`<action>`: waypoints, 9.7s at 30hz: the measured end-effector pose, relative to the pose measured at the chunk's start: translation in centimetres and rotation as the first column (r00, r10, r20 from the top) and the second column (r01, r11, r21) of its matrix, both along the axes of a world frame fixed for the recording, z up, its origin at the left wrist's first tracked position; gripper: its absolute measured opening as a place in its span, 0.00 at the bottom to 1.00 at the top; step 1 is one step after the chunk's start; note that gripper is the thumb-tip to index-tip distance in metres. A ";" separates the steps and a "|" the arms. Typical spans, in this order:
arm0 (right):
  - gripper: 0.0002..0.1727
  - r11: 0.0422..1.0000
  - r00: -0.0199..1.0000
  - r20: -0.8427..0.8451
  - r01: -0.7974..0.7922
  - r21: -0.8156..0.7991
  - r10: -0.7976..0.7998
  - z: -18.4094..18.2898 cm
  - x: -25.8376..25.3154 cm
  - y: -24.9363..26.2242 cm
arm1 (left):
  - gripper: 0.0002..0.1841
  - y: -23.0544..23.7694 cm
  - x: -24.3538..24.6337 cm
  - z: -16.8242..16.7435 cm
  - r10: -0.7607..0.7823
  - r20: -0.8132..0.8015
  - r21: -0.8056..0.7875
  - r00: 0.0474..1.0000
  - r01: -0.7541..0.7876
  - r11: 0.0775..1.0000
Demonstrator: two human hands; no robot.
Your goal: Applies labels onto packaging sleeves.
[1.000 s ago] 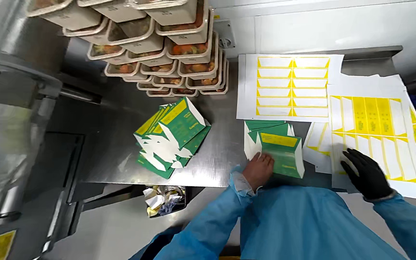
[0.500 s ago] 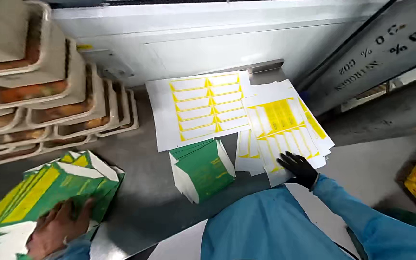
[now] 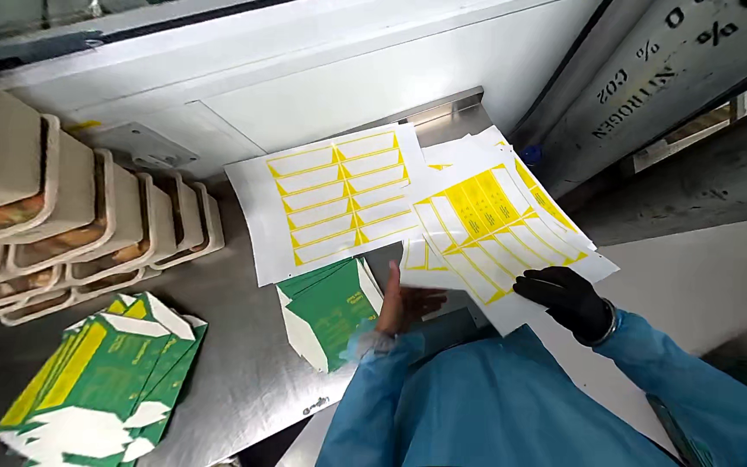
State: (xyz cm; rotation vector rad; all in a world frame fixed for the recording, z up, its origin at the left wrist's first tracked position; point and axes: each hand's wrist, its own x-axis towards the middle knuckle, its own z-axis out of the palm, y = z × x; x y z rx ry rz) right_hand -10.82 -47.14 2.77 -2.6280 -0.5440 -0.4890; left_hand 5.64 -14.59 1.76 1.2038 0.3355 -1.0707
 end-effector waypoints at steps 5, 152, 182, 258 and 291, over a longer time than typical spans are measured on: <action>0.21 0.989 0.983 -0.108 -0.141 0.046 0.146 -0.8 0.0 -4.1 | 0.39 -1.8 2.7 3.0 -0.502 0.332 0.887 0.799 -0.084 0.454; 0.09 0.453 0.781 -0.623 0.569 0.686 -0.038 6.4 5.0 2.8 | 0.07 -13.6 -10.0 6.5 0.351 0.602 -0.103 0.717 -0.366 0.925; 0.11 0.878 0.981 -0.183 0.138 0.459 -0.059 4.3 2.2 3.8 | 0.19 -12.0 -11.5 6.6 0.600 0.111 -0.146 0.792 -0.584 0.798; 0.20 0.510 0.615 -0.722 0.532 0.676 0.316 7.1 8.7 16.8 | 0.37 1.6 -8.2 1.8 0.057 0.896 0.053 0.440 -0.234 0.971; 0.06 0.497 0.825 -0.502 0.560 0.664 -0.259 7.6 13.0 30.8 | 0.64 16.1 -4.9 2.7 0.185 0.836 0.045 0.517 -0.399 0.916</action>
